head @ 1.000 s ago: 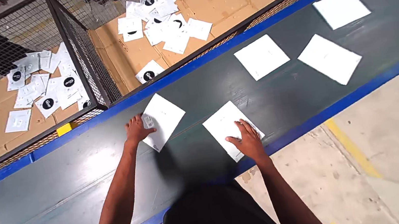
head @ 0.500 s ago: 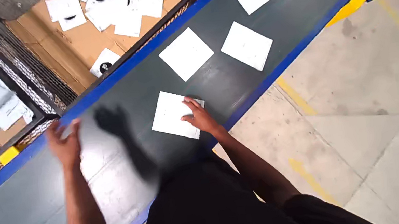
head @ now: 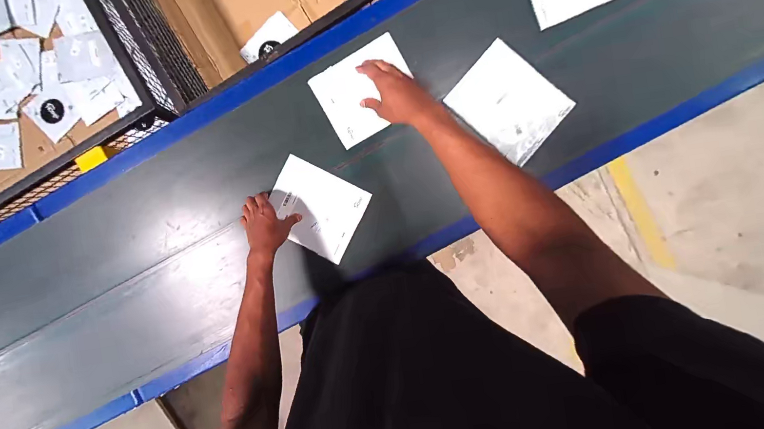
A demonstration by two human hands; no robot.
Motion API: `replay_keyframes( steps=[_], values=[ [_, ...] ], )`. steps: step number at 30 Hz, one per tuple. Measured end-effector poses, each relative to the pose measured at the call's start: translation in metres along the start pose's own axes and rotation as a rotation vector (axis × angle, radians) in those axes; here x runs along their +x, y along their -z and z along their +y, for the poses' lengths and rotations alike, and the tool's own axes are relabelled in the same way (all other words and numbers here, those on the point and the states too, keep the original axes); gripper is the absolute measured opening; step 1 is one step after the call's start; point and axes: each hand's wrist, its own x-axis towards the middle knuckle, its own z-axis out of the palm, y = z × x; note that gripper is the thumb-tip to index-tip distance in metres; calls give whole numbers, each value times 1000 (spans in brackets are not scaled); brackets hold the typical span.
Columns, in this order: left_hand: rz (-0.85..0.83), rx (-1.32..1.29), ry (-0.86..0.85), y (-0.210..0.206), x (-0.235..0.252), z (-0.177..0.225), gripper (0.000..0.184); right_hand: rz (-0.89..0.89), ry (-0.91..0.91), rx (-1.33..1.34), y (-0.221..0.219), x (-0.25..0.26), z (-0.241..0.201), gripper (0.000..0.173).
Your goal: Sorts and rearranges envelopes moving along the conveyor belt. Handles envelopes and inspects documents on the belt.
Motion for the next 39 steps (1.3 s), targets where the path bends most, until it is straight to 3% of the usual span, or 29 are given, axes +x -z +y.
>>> replay_keyframes(
  steps=[5,7,9,10,12,14,15,17,19,21,24,27,29,32,34,37,39],
  values=[
    [-164,-66,69,18,2,-72,110,-13,38,7,-15,27,-18,66],
    [-206,-213,36,35,-9,-99,95,-21,42,40,-23,28,-23,70],
    [-171,-653,-35,73,-21,-133,70,6,49,108,-30,22,-29,68],
    [-85,-872,-54,96,-21,-154,63,16,47,128,-33,18,-32,67],
    [276,-1108,38,144,-5,-192,62,14,13,126,-34,9,-43,66],
    [607,-988,192,179,21,-213,92,18,-39,100,-37,-7,-56,65],
    [663,-840,173,187,34,-210,109,30,-67,91,-42,-17,-60,65],
    [640,-557,-29,178,68,-175,109,38,-121,96,-52,-37,-70,67],
    [389,-395,-248,146,99,-118,96,26,-150,114,-65,-63,-77,68],
    [186,-205,-368,105,126,-87,105,19,-149,121,-77,-91,-82,66],
    [110,-22,-358,74,131,-82,121,38,-195,149,-85,-137,-91,63],
    [134,34,-177,85,105,-98,130,70,-241,179,-91,-165,-104,58],
    [23,-24,-57,89,81,-121,124,65,-254,199,-100,-183,-112,56],
    [-189,-312,-78,106,53,-157,80,42,-229,210,-112,-195,-120,55],
    [-314,-453,-121,132,40,-172,63,35,-201,228,-121,-201,-126,53],
    [-207,-622,-202,174,53,-151,56,66,-206,245,-124,-202,-127,51],
    [-75,-994,-364,199,75,-108,53,144,-201,286,-123,-190,-130,50]
  ],
)
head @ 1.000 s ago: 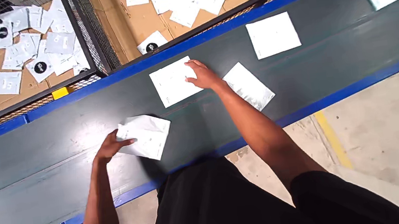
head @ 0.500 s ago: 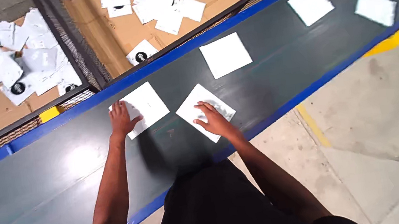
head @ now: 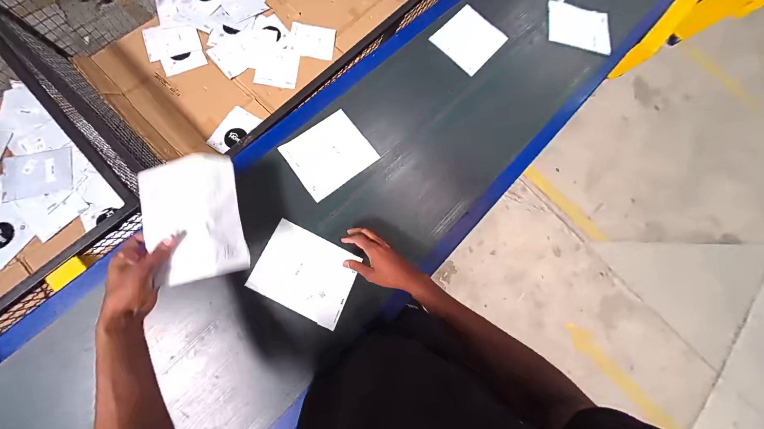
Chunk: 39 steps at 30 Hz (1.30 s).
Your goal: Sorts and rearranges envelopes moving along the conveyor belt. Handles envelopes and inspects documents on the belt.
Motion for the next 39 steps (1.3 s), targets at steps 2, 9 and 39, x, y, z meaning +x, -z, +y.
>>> replay_keyframes(
  steps=[2,9,39],
  values=[
    [-61,-373,-154,-26,32,32,67,63,17,44,1,18,-12,50],
    [134,727,195,-70,-73,-77,125,-12,124,-231,11,194,-28,65],
    [402,-686,57,9,-139,-105,38,-210,-174,377,19,113,-52,40]
  ],
)
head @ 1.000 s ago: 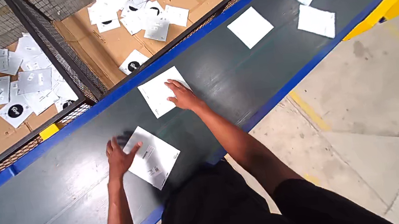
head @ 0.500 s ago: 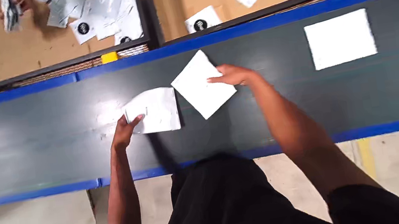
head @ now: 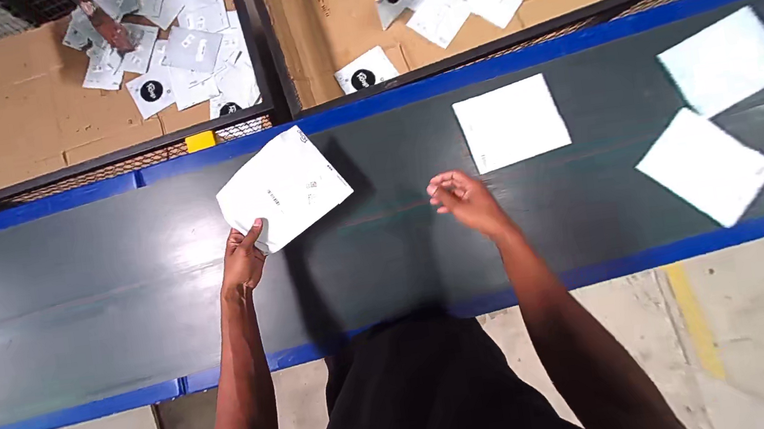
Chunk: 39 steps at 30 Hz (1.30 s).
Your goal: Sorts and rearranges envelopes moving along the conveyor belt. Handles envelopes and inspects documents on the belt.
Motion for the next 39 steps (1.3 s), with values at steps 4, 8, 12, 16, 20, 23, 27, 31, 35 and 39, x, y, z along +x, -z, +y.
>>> replay_keyframes(
  steps=[4,8,12,16,20,23,27,31,35,39],
  values=[
    [-120,205,0,-26,50,21,36,-78,-7,26,-6,-64,45,32],
    [10,181,-155,-48,142,75,44,6,-52,83,2,-111,70,32],
    [242,459,-189,-89,202,76,78,219,-60,51,21,-125,84,35],
    [-284,1144,-284,-187,168,-10,90,371,-27,-85,49,-107,93,43],
    [-489,1637,-321,-200,166,-87,123,397,-44,-393,96,-79,105,52],
    [-448,1756,-335,-187,154,-90,126,448,-48,-479,128,-78,119,51],
    [-358,1757,-39,-157,125,-54,124,481,-35,-384,131,-92,126,48],
    [-549,1446,216,-140,115,-7,71,446,5,-271,110,-106,131,44],
    [-524,1141,151,-136,135,63,54,396,10,-205,97,-114,136,44],
    [155,972,-69,-107,184,104,76,401,7,-177,94,-117,128,44]
  ],
)
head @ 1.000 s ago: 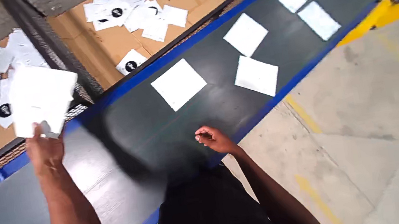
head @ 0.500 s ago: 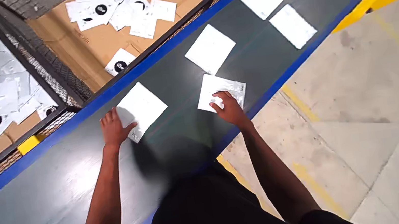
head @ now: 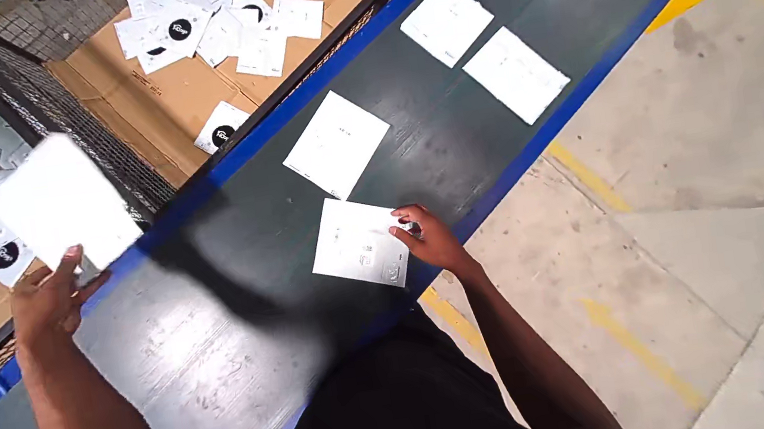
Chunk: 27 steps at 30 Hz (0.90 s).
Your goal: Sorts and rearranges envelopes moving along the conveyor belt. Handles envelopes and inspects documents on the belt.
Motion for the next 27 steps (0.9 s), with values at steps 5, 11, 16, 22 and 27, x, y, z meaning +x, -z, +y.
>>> replay_keyframes(
  steps=[5,11,16,22,27],
  values=[
    [-112,334,-412,-135,-40,38,87,22,36,-129,-18,42,-28,47],
    [-414,790,-520,-298,-78,39,125,-365,192,-447,-91,20,-89,92],
    [-468,438,-262,-183,-29,10,71,-390,267,-490,-132,-21,-54,69],
    [246,177,-77,43,9,-45,118,-337,304,-485,-153,-27,-71,54],
    [-231,596,-76,-45,-164,-123,110,-319,306,-418,-162,-18,-90,56]
  ],
)
